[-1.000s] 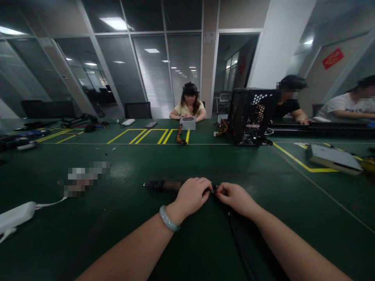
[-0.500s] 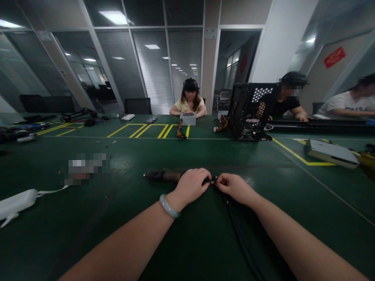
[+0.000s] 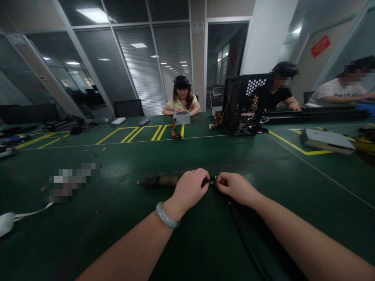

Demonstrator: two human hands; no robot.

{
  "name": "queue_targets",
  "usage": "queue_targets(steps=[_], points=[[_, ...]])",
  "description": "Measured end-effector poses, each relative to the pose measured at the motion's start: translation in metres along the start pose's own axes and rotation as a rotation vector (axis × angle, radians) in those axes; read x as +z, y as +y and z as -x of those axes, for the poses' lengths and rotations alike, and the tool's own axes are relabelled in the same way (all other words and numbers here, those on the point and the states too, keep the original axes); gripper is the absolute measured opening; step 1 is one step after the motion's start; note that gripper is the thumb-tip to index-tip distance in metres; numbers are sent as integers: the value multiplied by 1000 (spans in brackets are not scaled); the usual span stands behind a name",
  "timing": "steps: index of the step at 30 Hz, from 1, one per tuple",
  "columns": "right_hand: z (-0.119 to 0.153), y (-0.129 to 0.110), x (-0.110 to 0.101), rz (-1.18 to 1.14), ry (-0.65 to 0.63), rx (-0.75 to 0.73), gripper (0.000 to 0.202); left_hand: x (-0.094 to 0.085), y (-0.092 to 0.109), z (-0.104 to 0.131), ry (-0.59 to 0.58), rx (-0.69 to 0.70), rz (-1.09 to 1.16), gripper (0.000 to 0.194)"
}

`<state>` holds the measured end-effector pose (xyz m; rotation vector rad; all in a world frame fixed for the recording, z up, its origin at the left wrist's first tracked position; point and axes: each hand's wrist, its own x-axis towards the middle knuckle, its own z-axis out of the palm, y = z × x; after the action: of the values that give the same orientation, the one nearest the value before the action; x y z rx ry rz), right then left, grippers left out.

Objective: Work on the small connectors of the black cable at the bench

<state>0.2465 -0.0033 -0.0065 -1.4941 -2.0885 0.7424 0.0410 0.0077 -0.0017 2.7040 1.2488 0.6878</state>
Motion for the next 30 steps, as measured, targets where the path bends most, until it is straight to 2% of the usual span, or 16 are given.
queue_targets(steps=[20, 30], points=[[1, 1, 1, 20, 16, 7, 10, 0, 0, -3, -34, 78, -42, 16], [1, -2, 1, 12, 8, 21, 9, 0, 1, -2, -14, 16, -21, 19]])
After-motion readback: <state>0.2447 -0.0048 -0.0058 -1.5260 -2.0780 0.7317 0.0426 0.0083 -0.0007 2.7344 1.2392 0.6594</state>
